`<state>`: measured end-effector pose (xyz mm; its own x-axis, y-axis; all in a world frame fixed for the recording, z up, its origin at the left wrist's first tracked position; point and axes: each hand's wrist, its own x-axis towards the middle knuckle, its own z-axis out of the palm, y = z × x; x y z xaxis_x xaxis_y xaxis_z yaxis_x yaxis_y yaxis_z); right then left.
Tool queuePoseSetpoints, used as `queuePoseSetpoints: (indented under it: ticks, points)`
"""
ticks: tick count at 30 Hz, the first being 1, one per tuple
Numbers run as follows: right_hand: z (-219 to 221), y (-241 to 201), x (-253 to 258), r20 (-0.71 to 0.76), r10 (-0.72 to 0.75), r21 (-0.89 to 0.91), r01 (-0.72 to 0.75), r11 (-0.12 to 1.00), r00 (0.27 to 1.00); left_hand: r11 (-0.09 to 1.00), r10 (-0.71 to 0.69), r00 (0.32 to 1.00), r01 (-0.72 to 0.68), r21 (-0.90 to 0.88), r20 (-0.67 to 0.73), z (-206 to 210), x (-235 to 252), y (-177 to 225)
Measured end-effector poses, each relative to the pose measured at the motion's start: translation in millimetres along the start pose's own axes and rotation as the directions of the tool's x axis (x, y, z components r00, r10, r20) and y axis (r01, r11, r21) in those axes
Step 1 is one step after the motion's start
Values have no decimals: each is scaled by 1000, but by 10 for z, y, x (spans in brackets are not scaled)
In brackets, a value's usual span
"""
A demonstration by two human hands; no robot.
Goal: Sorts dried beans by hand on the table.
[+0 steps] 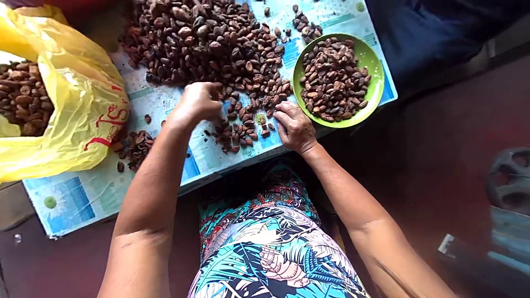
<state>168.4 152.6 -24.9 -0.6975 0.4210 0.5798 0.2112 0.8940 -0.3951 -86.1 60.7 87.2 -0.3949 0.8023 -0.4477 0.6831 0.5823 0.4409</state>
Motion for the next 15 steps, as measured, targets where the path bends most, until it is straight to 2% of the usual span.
queuePoseSetpoints:
  ticks: [3,6,8,10,13,15]
  points:
    - [-4,-14,2,7,-3,16,3,1000,1000,943,-89,995,100,-319,48,-112,-42,-44]
    - [7,-23,16,4,-4,26,4,1000,1000,871,0,997,38,-491,77,-145,-76,168]
    - [7,-22,9,8,-2,25,2,1000,1000,893,123,988,-69,-444,94,-77,-48,495]
    - [-19,-22,9,25,8,23,-9,1000,1000,915,276,957,-234,-327,88,41,13,918]
    - [-70,-46,14,57,19,10,-20,1000,998,863,472,880,-448,-232,59,243,76,1528]
    - [-63,-55,30,29,-5,9,4,1000,1000,827,546,832,-515,-225,100,265,76,1751]
